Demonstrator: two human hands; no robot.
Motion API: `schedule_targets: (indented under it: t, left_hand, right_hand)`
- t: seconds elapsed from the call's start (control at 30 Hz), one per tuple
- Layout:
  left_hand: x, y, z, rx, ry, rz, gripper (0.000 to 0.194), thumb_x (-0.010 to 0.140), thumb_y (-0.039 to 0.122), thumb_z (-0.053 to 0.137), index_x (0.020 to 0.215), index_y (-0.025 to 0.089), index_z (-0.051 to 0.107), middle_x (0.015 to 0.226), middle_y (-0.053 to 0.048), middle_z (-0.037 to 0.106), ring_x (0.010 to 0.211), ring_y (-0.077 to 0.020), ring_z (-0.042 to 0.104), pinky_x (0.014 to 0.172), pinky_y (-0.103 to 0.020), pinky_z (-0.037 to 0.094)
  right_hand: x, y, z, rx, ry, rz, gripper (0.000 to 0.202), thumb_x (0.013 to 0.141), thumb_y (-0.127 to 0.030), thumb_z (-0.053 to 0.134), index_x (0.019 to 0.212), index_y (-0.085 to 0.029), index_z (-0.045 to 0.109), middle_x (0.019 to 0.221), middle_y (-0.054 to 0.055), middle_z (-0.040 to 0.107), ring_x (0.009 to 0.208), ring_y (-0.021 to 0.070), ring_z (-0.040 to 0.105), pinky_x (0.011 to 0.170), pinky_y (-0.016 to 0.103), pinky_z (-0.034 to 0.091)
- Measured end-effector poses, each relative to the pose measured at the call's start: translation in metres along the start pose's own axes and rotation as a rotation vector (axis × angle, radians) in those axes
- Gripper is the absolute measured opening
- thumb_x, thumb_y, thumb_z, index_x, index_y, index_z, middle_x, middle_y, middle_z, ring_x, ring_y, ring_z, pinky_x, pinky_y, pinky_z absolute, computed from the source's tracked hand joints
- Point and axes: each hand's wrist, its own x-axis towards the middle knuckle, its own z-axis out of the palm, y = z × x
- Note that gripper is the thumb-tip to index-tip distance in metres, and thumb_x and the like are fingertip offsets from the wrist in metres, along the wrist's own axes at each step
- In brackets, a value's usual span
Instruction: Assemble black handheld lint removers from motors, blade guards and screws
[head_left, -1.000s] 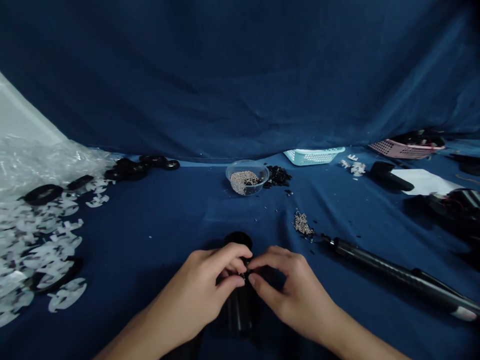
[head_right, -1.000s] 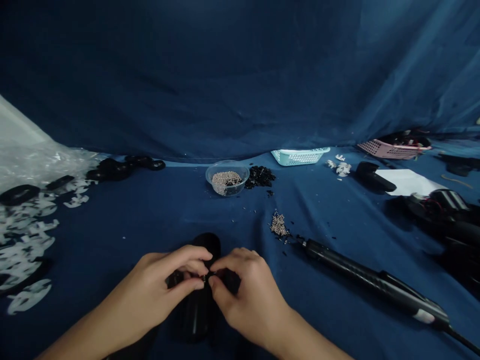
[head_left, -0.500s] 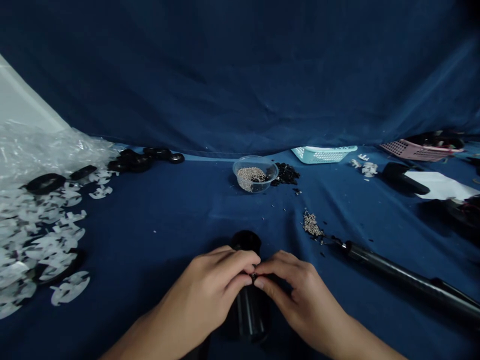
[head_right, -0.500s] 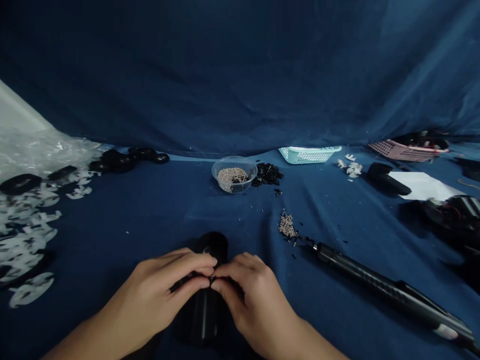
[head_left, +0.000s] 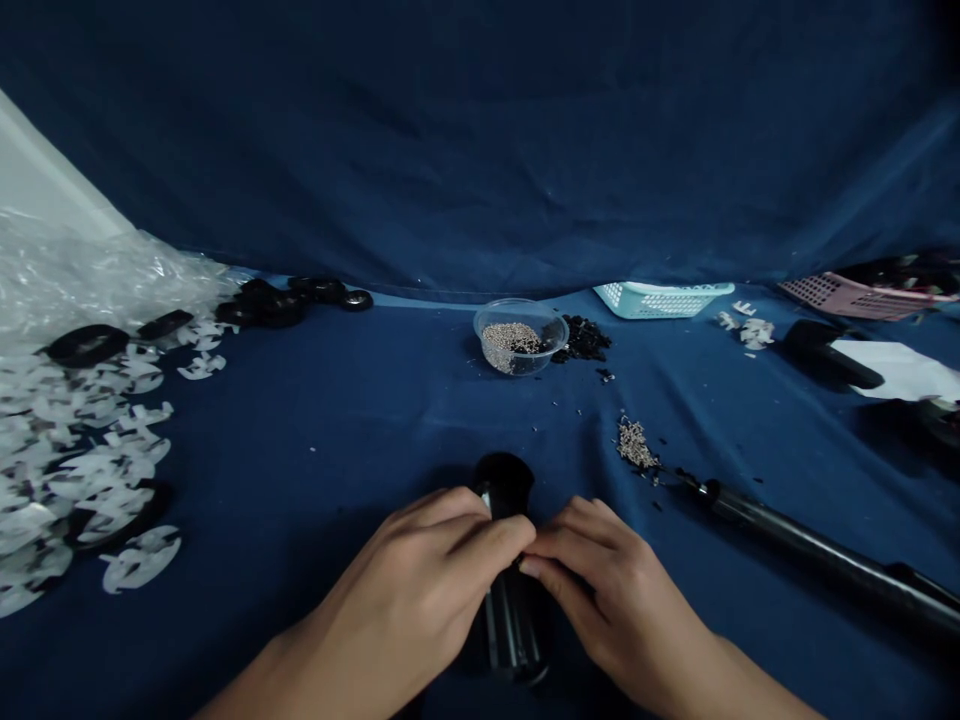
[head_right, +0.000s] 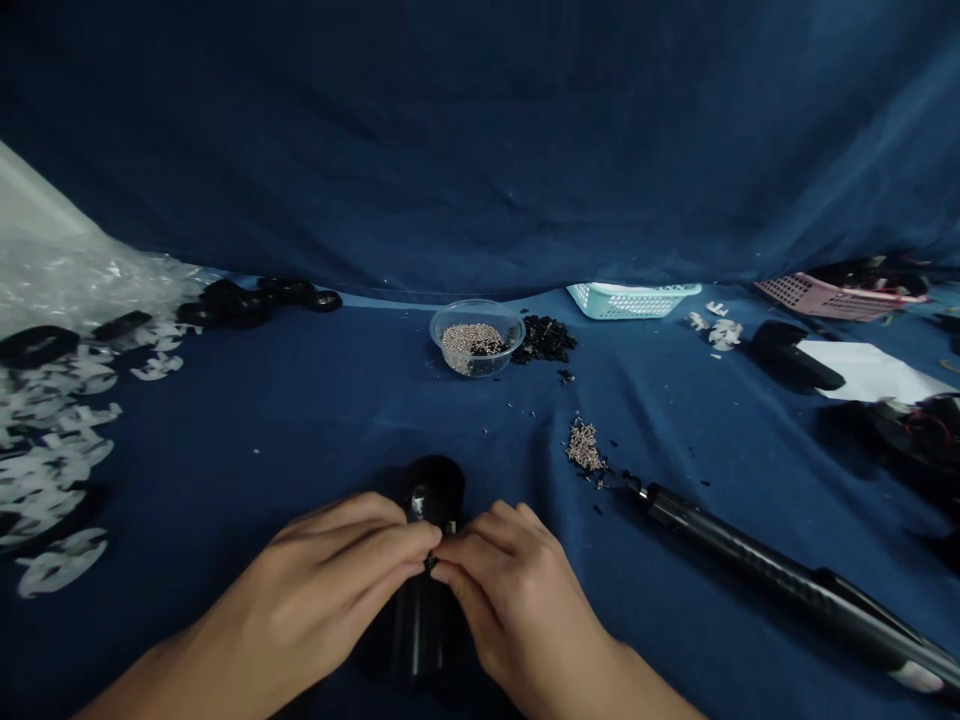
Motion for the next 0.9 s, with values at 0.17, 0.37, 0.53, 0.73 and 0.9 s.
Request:
schedule_targets:
  t: [0.17, 0.37, 0.53, 0.73, 0.9]
  left_hand:
    - [-0.002, -0.003, 0.004, -0.004, 0.002, -0.013, 0.029, 0.089, 0.006, 0.047, 0.105, 0.024, 0.063, 0.076, 0.0, 0.064, 0.077, -0.015, 0.061, 0.075, -0.027, 0.053]
    - [-0.002, -0.003, 0.009, -0.008, 0.023, -0.025, 0.024, 0.09, 0.008, 0.047, 0.099, 0.023, 0.065, 0.074, 0.0, 0.06, 0.072, -0.0139, 0.057, 0.072, -0.028, 0.048]
    - [0.0, 0.002, 0.005, -0.039, -0.008, -0.052, 0.024, 0.091, 0.007, 0.045, 0.101, 0.023, 0.061, 0.075, 0.001, 0.061, 0.075, -0.0154, 0.056, 0.073, -0.031, 0.045]
    - [-0.001, 0.021, 0.002, 0.035, -0.07, -0.263, 0.032, 0.073, 0.033, 0.075, 0.097, 0.023, 0.056, 0.087, 0.0, 0.066, 0.083, -0.0257, 0.059, 0.076, -0.045, 0.045]
    - [-0.003, 0.031, 0.012, 0.177, -0.099, -0.242, 0.043, 0.063, 0.043, 0.081, 0.088, 0.019, 0.055, 0.082, -0.003, 0.066, 0.079, -0.0286, 0.058, 0.072, -0.047, 0.043]
  right_hand:
    - [0.0, 0.003, 0.0, -0.05, -0.02, -0.043, 0.017, 0.094, -0.01, 0.049, 0.099, -0.023, 0.059, 0.089, 0.0, 0.062, 0.08, 0.0155, 0.053, 0.075, 0.033, 0.039]
    - [0.001, 0.002, 0.004, -0.172, -0.02, -0.065, 0.014, 0.089, -0.01, 0.051, 0.096, -0.019, 0.058, 0.082, 0.002, 0.058, 0.076, 0.017, 0.048, 0.07, 0.034, 0.037]
    - [0.003, 0.004, 0.003, -0.173, -0.058, -0.061, 0.011, 0.09, -0.011, 0.049, 0.094, -0.018, 0.057, 0.083, 0.002, 0.056, 0.077, 0.0171, 0.047, 0.07, 0.034, 0.036]
    - [0.007, 0.003, 0.0, -0.02, -0.074, -0.015, 0.015, 0.091, -0.008, 0.047, 0.096, -0.019, 0.055, 0.085, 0.002, 0.056, 0.08, 0.0167, 0.049, 0.072, 0.033, 0.04]
    - [0.008, 0.001, -0.002, 0.128, -0.073, 0.043, 0.014, 0.09, -0.008, 0.048, 0.094, -0.02, 0.056, 0.086, 0.002, 0.057, 0.08, 0.014, 0.052, 0.071, 0.028, 0.043]
